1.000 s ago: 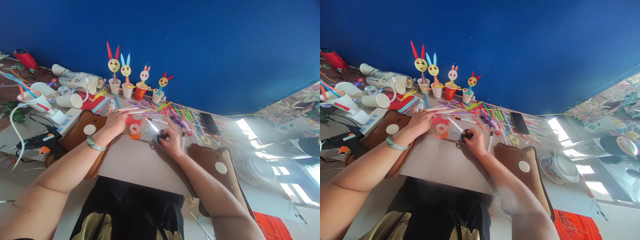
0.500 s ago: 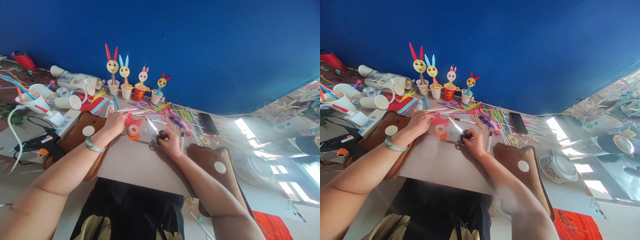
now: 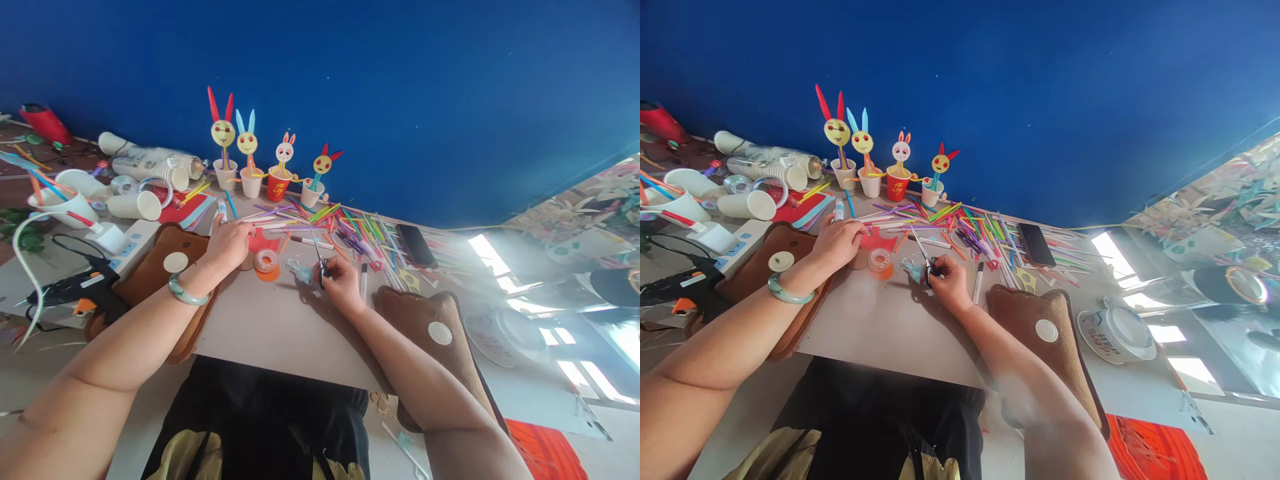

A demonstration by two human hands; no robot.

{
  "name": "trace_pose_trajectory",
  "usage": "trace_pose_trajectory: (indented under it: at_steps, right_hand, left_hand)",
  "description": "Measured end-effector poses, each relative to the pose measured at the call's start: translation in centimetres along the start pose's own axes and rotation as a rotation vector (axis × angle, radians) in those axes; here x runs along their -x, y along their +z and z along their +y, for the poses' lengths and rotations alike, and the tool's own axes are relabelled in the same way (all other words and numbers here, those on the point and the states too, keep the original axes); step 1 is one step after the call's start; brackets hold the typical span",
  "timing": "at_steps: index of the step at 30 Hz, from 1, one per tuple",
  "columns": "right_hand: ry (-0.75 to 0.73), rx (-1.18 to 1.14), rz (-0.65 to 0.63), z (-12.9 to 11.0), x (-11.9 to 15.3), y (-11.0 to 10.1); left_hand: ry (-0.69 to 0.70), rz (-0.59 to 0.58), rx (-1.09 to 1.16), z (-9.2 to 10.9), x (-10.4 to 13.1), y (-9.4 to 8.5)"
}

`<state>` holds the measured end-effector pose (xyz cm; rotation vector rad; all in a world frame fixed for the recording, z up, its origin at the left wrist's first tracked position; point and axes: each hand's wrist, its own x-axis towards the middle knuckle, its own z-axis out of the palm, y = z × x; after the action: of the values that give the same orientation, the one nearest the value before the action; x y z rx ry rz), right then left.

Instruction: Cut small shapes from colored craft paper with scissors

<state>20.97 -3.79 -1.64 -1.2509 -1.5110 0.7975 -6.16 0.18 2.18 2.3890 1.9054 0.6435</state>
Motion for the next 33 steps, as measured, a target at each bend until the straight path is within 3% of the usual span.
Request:
trace_pose_trajectory:
  at_steps: [7,13,26,30,33]
  right_hand:
    - [0.043,-0.225,-0.080,-0.8,0.1,0.1]
    - [0.028,-0.151,-0.103,-0.3,0.3,0.2]
    - [-0.057,0.112,-0.124,0.3,0.4,0.1]
    - [-0.036,0.062,-0.105,0.3,0.4,0.2]
    - [0.011,-0.101,-0.134,0.3,0.4,0.4]
  left_hand:
    - [0.052,0.180,0.081,0.0,-0.1,0.0]
    - [0.056,0.341,0.164,0.4,-0.1,-0.9]
    - [0.012,0.200,0.142,-0.5,-0.4,0.4]
    - [0.016,0.206,0.148,-0.4,-0.4,0.3]
    - [0.011,0.217,0.152,-0.4,-0.4,0.1]
